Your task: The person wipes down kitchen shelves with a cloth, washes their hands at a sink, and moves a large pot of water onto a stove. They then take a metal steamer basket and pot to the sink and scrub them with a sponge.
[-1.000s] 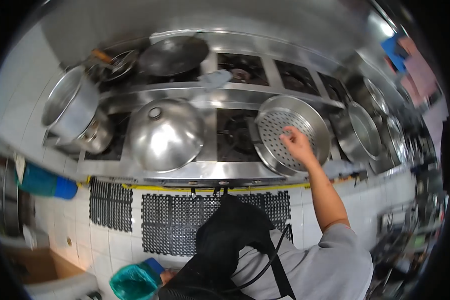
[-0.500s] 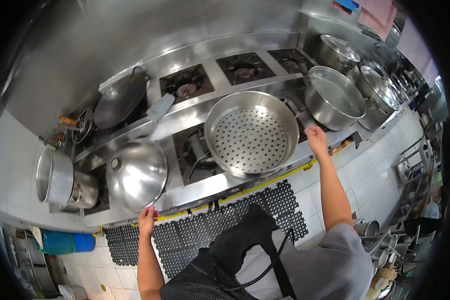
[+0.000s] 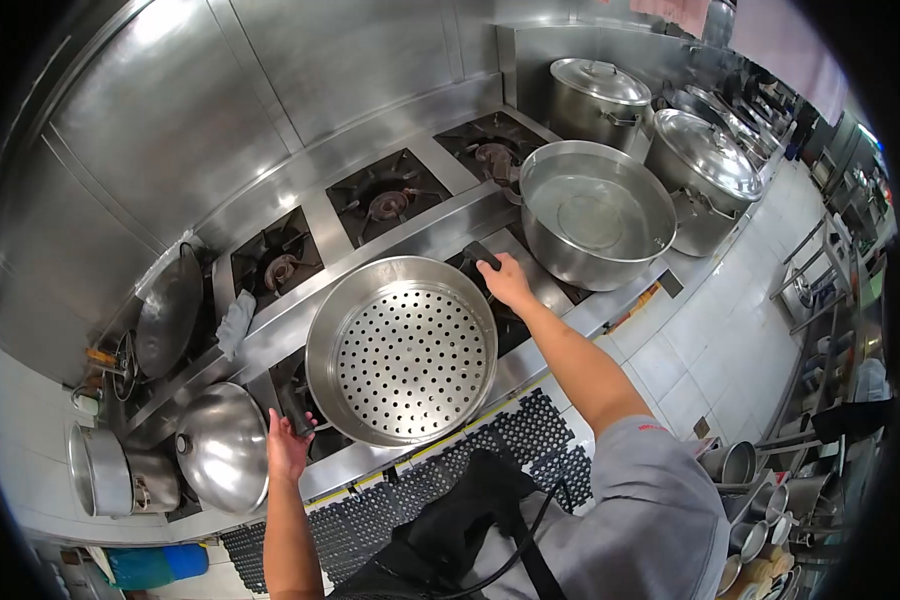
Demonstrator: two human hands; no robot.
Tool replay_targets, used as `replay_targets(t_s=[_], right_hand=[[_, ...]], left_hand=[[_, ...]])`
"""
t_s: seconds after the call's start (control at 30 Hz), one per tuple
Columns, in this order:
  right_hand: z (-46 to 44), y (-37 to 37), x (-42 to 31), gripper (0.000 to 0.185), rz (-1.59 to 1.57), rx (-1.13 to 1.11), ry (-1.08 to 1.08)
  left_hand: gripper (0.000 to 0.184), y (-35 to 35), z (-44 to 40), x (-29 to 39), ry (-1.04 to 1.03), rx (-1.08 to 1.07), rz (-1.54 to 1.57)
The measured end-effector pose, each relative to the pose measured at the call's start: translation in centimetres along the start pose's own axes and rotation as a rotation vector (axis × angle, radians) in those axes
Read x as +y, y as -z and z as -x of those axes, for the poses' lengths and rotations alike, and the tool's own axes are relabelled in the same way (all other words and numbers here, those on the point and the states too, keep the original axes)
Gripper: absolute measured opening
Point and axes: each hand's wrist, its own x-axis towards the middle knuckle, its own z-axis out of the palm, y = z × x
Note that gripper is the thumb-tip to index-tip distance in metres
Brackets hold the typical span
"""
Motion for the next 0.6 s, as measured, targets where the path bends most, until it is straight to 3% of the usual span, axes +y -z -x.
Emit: replay_targets(t_s=[0.03,0.13,0.3,0.4,0.47,0.6], right_hand=[[-0.3,0.1,0.0,0.053,-0.186,-0.055,-0.111],[0.1,1.4,-1.1,0.05,-0.334,-0.165,-0.238],[4.9,-0.2,-4.5,0.04,-0.65,-0.319,-0.204],[7.8,-4.3,-8.9,0.038,-0.618,-0.497,-0.173],[11.1,-8.1,-12.5,0.037,-0.728,-0.525,-0.171],[19.8,-15.0,-20.9,0.035,-0.721,-0.781,0.006]], left_hand=[[0.059,-0.3,0.1,0.1,0.015,0.003,0.029],[0.054,-1.0,1.3,0.3,-0.033,0.054,0.093],[0.041,2.3,9.8,3.0,-0.231,0.297,0.263],[0.042,8.3,15.3,3.5,-0.32,0.235,0.296],[0.04,10.6,21.0,3.5,-0.402,0.438,0.328],[0.042,15.5,34.7,2.2,-0.531,0.66,-0.018]])
